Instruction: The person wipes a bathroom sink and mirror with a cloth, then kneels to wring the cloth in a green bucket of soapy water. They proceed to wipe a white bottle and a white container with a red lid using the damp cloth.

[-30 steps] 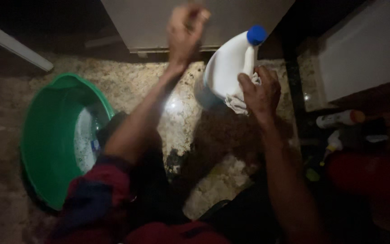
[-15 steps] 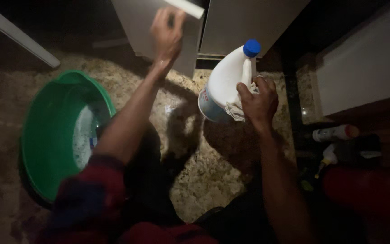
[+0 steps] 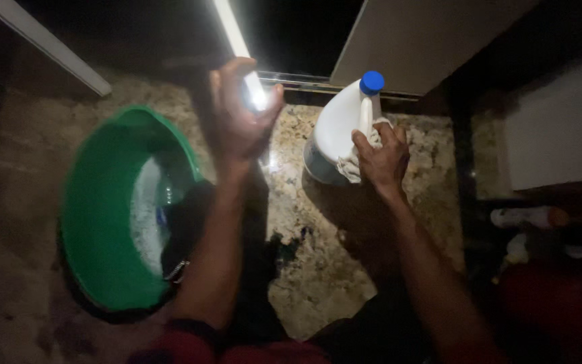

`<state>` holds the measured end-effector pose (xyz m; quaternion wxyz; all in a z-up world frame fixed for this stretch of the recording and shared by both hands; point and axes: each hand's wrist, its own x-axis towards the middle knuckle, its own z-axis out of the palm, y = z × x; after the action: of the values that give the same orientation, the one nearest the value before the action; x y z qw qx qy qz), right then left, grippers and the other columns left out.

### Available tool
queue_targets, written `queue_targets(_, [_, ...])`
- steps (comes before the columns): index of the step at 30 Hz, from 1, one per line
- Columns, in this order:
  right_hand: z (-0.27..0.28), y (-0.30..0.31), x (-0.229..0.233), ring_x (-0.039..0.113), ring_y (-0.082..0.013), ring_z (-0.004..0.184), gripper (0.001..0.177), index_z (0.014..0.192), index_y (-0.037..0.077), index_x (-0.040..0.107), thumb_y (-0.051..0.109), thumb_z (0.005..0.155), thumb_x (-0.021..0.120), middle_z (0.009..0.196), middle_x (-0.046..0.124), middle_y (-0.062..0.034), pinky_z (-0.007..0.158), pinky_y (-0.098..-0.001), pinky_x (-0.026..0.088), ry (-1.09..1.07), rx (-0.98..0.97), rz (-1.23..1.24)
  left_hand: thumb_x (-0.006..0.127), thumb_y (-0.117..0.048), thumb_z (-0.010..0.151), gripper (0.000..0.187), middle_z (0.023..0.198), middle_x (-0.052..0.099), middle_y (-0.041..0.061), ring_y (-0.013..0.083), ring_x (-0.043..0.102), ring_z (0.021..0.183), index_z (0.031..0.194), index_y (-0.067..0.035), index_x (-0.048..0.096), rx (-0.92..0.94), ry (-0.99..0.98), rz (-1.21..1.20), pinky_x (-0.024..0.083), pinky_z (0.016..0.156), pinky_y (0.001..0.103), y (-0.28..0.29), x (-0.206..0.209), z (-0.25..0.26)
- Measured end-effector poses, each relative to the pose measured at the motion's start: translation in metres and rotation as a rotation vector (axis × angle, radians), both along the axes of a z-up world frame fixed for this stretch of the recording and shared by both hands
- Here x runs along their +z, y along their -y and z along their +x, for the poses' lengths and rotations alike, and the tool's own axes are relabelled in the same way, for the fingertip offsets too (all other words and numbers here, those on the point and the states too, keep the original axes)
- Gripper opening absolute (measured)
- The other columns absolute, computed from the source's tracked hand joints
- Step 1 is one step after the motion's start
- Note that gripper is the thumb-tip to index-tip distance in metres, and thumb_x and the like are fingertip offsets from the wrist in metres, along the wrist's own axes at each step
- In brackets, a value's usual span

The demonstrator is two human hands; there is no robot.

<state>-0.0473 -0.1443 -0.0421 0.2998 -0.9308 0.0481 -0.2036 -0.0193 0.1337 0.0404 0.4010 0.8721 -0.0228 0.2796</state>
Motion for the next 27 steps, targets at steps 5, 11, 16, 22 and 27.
queue_targets(5, [0.061,-0.032,-0.008,0.063,-0.0372,0.099,0.025,0.113,0.02,0.079,0.018,0.088,0.08,0.111,0.066,-0.0138,0.073,-0.0468,0.049,0.276,0.226,-0.629,0.07,-0.011,0.088,0.041,0.114,0.06,0.012,0.0282,0.063,0.105,0.127,-0.007,0.056,-0.027,0.294,-0.237,0.056,0.093,0.044,0.016,-0.008,0.013])
queue_targets(11, [0.223,-0.115,0.009,0.065,-0.039,0.092,0.042,0.105,0.001,0.07,0.037,0.086,0.08,0.105,0.061,-0.0215,0.073,-0.0514,0.052,0.049,-0.023,0.125,0.067,-0.007,0.087,0.041,0.102,0.055,0.014,0.0288,0.058,0.092,0.126,-0.005,0.055,0.012,0.367,-0.209,0.052,0.083,0.045,0.016,-0.022,0.02])
queue_targets(16, [0.325,-0.16,-0.008,0.065,-0.0391,0.094,0.042,0.108,0.0,0.07,0.035,0.087,0.079,0.106,0.062,-0.0228,0.076,-0.051,0.053,-0.267,-0.057,0.066,0.07,-0.007,0.085,0.046,0.095,0.053,0.014,0.0288,0.055,0.086,0.128,-0.007,0.053,0.009,0.397,-0.18,0.051,0.08,0.046,0.016,-0.019,0.02])
queue_targets(22, [0.378,-0.177,-0.036,0.065,-0.0393,0.098,0.041,0.111,-0.001,0.07,0.032,0.088,0.079,0.107,0.064,-0.0242,0.079,-0.0505,0.053,-0.279,-0.009,0.049,0.07,-0.006,0.089,0.04,0.096,0.052,0.014,0.0258,0.056,0.071,0.125,-0.008,0.053,-0.083,0.265,-0.485,0.05,0.062,0.04,0.023,-0.029,0.019])
queue_targets(27, [0.311,-0.131,-0.044,0.064,-0.0395,0.1,0.041,0.114,-0.002,0.069,0.029,0.089,0.078,0.108,0.065,-0.0255,0.082,-0.0501,0.053,0.054,0.171,0.081,0.068,-0.013,0.096,0.034,0.106,0.047,0.014,0.0257,0.051,0.077,0.123,-0.006,0.05,-0.075,0.256,-0.533,0.042,0.067,0.042,0.038,-0.034,0.022])
